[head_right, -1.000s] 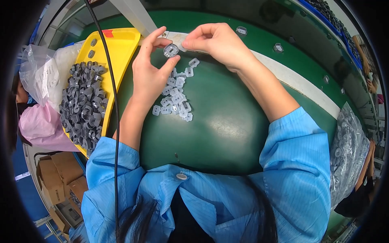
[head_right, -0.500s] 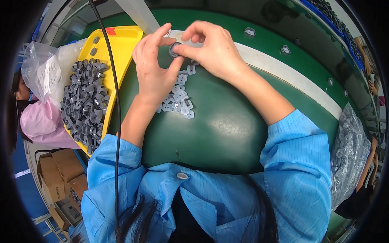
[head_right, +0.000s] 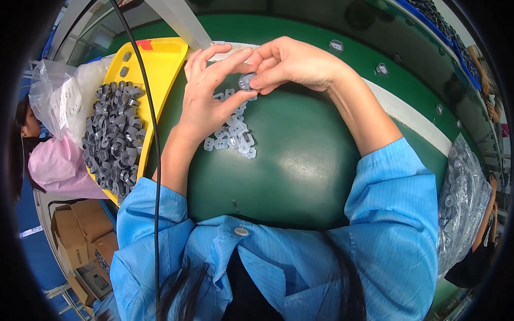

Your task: The person assembles small grey plastic bases with white plastic clips by hand at a manufacturing workstation.

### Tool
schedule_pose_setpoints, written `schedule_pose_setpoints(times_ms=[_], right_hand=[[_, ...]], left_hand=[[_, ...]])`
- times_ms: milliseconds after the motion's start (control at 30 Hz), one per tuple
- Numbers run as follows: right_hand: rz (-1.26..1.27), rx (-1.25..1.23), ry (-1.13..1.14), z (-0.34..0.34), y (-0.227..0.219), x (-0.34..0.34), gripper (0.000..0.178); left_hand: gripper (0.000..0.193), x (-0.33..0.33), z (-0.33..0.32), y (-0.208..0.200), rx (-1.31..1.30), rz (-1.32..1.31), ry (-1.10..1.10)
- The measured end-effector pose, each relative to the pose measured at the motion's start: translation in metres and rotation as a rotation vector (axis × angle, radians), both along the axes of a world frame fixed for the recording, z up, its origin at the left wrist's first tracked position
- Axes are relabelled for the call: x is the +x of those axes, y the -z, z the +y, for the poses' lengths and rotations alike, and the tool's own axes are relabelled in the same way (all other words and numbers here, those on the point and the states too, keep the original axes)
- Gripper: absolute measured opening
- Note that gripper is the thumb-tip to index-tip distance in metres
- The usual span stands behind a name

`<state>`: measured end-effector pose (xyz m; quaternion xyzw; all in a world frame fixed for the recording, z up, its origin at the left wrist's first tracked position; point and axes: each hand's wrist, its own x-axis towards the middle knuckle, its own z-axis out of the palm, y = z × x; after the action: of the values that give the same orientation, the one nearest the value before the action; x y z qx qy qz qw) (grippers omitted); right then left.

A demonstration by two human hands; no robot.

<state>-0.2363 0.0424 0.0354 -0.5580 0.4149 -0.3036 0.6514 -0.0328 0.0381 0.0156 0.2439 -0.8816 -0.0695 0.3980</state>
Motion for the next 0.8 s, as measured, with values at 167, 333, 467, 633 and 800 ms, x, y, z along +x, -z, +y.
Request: schedule_pose_setpoints(times_ms=[167,333,467,633,800], right_hand=[[0.117,-0.095,-0.021,0.000,-0.006,0.011,0.019],[-0.203,-0.059,0.034,0.000,0.000,0.008,0.016],[-0.512,0.090,-0.037,0.007,0.005,0.020,0.021],[-0.321,-0.015,0.163,-0.019,0.011,-0.018,0.019],[0.375,-0.311,0.666,-0.042,0.040,-0.065,0.022]], left_hand=[[0.055,0.011,-0.002,-0.002,-0.040,-0.021,0.021],[0.046,-0.006,-0.001,0.005,-0.060,0.367,0.011],[0.052,-0.013,0.013,0.001,-0.231,0.336,-0.027],[0.050,0.007,0.000,-0.025,-0.132,-0.001,-0.252],[0.041,0.123,-0.054,-0.063,0.369,-0.699,-0.644]])
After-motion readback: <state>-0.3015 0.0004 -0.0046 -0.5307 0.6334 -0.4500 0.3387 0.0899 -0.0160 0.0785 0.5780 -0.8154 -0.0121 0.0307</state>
